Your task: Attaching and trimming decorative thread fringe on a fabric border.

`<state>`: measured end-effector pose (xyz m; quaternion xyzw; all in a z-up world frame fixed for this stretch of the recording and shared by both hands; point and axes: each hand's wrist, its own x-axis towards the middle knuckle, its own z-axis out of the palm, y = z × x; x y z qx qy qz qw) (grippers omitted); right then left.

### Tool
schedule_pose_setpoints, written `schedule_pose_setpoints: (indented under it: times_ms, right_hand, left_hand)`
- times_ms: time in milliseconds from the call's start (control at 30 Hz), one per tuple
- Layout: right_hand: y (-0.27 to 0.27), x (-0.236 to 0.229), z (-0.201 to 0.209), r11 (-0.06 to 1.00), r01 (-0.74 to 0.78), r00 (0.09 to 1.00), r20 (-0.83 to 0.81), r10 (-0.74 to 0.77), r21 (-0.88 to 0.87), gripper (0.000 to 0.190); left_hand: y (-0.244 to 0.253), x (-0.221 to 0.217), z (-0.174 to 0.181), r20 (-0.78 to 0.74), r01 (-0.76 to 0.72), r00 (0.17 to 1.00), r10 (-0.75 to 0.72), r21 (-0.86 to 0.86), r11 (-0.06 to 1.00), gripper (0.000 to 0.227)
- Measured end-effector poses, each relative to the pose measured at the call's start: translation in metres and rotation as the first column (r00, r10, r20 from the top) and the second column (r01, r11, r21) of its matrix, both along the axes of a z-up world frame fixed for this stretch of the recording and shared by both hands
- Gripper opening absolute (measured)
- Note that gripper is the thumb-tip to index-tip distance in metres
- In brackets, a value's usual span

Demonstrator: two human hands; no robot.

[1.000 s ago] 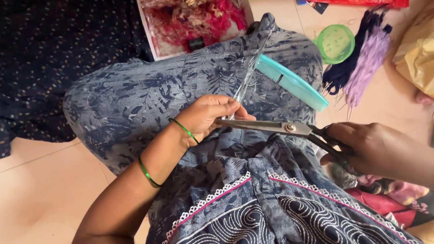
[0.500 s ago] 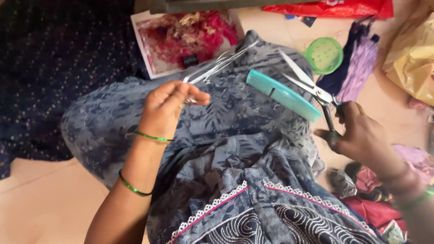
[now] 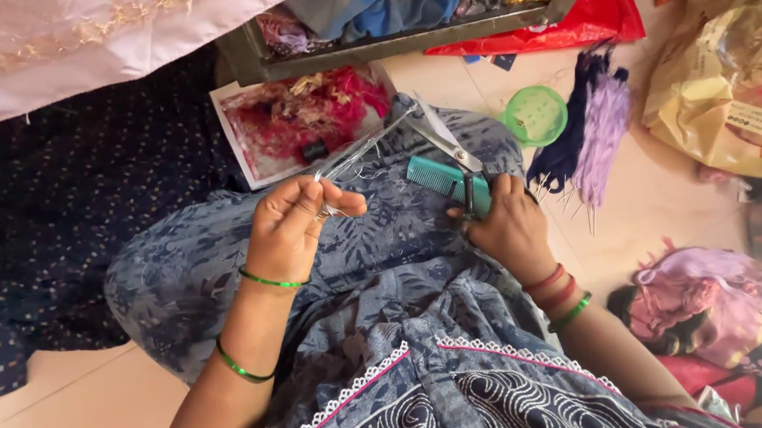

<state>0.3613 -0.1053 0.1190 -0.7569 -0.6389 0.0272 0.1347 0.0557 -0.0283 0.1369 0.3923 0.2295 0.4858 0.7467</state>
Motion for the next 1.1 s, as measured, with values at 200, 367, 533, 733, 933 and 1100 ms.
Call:
schedule_pose_setpoints:
  times_ms: [200,367,533,733,933,1100]
  right_hand:
    - [0.026,0.003,-0.021,0.998,0.059,0.985,-0.158,-0.063,-0.033,0.071]
    - [0.056,0.019,-0.029,0.99,0.115,0.939,-0.316,-0.137,-0.087,0.065]
    - [0.081,0.037,-0.038,0.99,0.124,0.873,-0.482,-0.077,0.066,0.054]
    - [0.083,0.055,-0.057,0.981,0.049,0.926,-0.376,0.026,0.189,0.037]
    - [0.047,0.042,-0.026,0.998,-0.001,0.811,-0.584,0.037,0.062,0.039]
    - [0.022,0.029,-0.021,0.922,-0.356,0.753,-0.631,0.186,-0.154,0.033]
  left_hand:
    - [-0.001,0.005,-0.005,-0.032,0.03,0.999,-0.029,0.03,0.999,0.026]
    - [0.005,0.006,0.001,-0.176,0.077,0.983,-0.06,0.093,0.993,0.024]
    - [0.019,0.006,0.015,-0.262,0.075,0.965,-0.031,0.16,0.984,0.021]
    - [0.03,-0.001,0.038,-0.229,0.092,0.972,-0.04,0.221,0.971,0.021]
    - [0.039,-0.041,0.075,-0.455,0.101,0.89,0.03,0.261,0.96,0.023]
    - [0.048,-0.09,0.157,-0.753,0.32,0.658,0.014,0.296,0.9,0.02]
